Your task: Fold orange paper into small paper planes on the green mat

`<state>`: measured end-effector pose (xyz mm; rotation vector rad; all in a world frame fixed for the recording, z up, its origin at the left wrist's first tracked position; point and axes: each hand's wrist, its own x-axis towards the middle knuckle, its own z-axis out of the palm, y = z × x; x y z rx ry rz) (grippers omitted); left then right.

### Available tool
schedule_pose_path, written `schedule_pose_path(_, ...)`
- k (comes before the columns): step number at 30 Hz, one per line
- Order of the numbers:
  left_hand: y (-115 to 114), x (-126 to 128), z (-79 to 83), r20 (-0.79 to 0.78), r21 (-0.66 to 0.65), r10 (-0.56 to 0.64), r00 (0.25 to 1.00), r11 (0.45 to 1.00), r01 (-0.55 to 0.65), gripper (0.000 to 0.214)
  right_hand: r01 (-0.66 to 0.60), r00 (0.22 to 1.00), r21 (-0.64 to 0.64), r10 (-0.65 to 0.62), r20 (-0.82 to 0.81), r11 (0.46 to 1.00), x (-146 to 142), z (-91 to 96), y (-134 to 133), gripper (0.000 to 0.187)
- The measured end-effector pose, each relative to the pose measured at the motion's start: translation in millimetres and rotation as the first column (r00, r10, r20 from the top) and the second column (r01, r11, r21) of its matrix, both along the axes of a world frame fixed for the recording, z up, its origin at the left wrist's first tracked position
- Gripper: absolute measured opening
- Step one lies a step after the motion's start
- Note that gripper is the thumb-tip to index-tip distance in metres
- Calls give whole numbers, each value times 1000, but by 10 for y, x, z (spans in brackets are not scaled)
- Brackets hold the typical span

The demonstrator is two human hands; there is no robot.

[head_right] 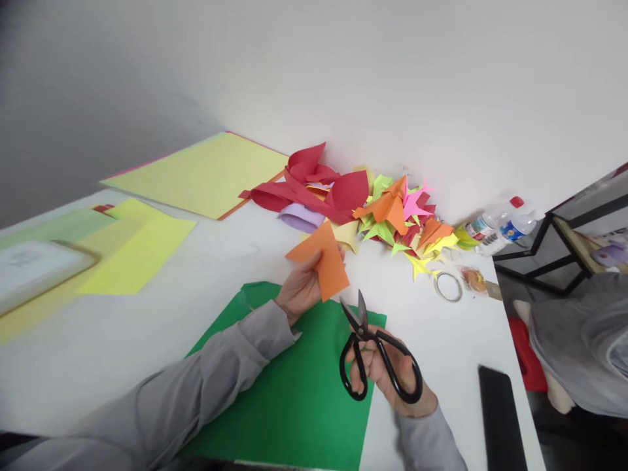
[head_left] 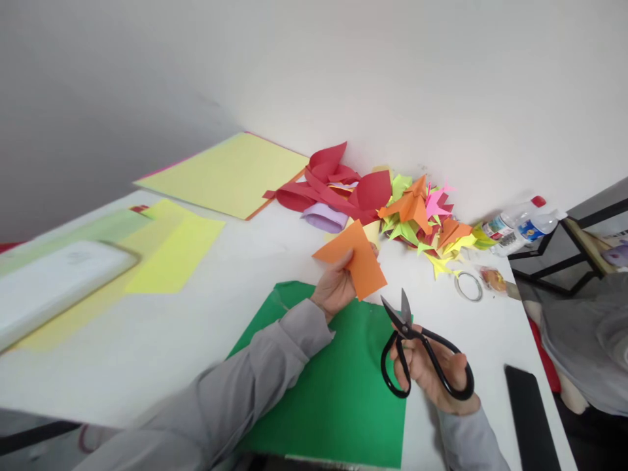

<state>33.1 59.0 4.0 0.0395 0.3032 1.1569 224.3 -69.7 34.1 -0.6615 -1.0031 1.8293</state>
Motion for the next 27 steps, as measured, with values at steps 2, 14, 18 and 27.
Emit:
schedule_pose_path(2, 0, -2, 10, 29, -6, 3, 1000, 1000, -3, 39, -9, 1000, 3, 9, -2, 1000, -23, -17, 0, 74)
schedule_pose_path(14, -29, 30, 3, -38, 8, -18, 999, 1000, 18, 35, 2, 1000, -11, -2, 18, 1000, -25, -112, 93, 74)
schedule_pose_path(18, -45, 48, -16, -75, 21, -55, 996, 998, 57, 33, 8, 1000, -7, -8, -15, 1000, -39, -145, 103, 71)
schedule_pose_path(27, -137, 88, -32, -149, 97, -105, 983, 988, 121, 41, 35, 998, -16, -36, -47, 999, -87, -188, 118, 65)
